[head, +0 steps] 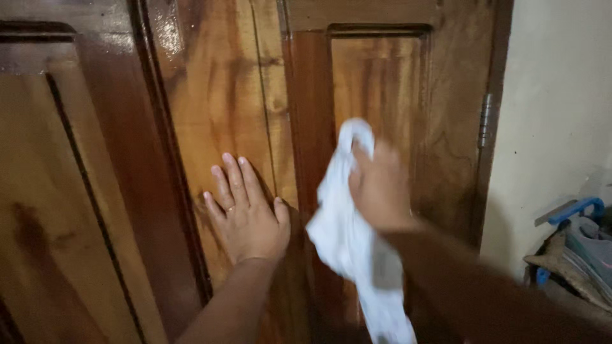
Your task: The person wipes the surface of a wooden door using a white patterned cloth. They move the cloth across the door panels and around the handle area in repeated strokes, keeping one hand on the door for stability.
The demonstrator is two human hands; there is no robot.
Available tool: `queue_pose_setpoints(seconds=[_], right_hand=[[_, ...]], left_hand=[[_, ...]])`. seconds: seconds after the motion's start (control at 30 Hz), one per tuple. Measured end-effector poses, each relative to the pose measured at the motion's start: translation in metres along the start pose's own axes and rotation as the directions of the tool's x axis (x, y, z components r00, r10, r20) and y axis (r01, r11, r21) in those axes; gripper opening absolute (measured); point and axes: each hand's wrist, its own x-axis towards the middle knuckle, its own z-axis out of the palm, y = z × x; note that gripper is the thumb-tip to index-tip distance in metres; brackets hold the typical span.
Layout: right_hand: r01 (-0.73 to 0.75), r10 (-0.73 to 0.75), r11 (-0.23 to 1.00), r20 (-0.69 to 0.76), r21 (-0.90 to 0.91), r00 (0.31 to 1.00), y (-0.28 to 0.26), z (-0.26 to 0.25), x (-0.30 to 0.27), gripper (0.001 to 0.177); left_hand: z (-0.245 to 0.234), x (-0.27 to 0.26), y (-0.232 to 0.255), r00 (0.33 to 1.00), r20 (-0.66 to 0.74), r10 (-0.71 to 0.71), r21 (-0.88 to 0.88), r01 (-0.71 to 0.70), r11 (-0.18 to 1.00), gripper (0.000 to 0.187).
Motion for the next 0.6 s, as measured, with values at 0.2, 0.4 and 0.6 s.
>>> queue_pose_setpoints(seconds=[0.2,0.4,0.6], right_hand=[[0.031,-0.029,0.994,0.018,-0.103,0.999,-0.019,-0.016,0.051,0.052],[-0.075,0.11,0.977,0.174,-0.199,0.978,-0.021,0.008,-0.006,0.057],[0.053,0.01,0.966,0.239,-0.253,0.971,-0.006,0.028,-0.098,0.054]], left_hand=[[0.002,-0.001,-0.002,1.0,-0.013,0.014,-0.039,-0.015,0.999,0.091],[-0.002,0.001,-0.002,0.999,0.036,0.014,-0.035,-0.013,0.999,0.092],[-0.005,0.001,-0.001,0.998,0.063,0.01,-0.029,-0.008,1.0,0.092]])
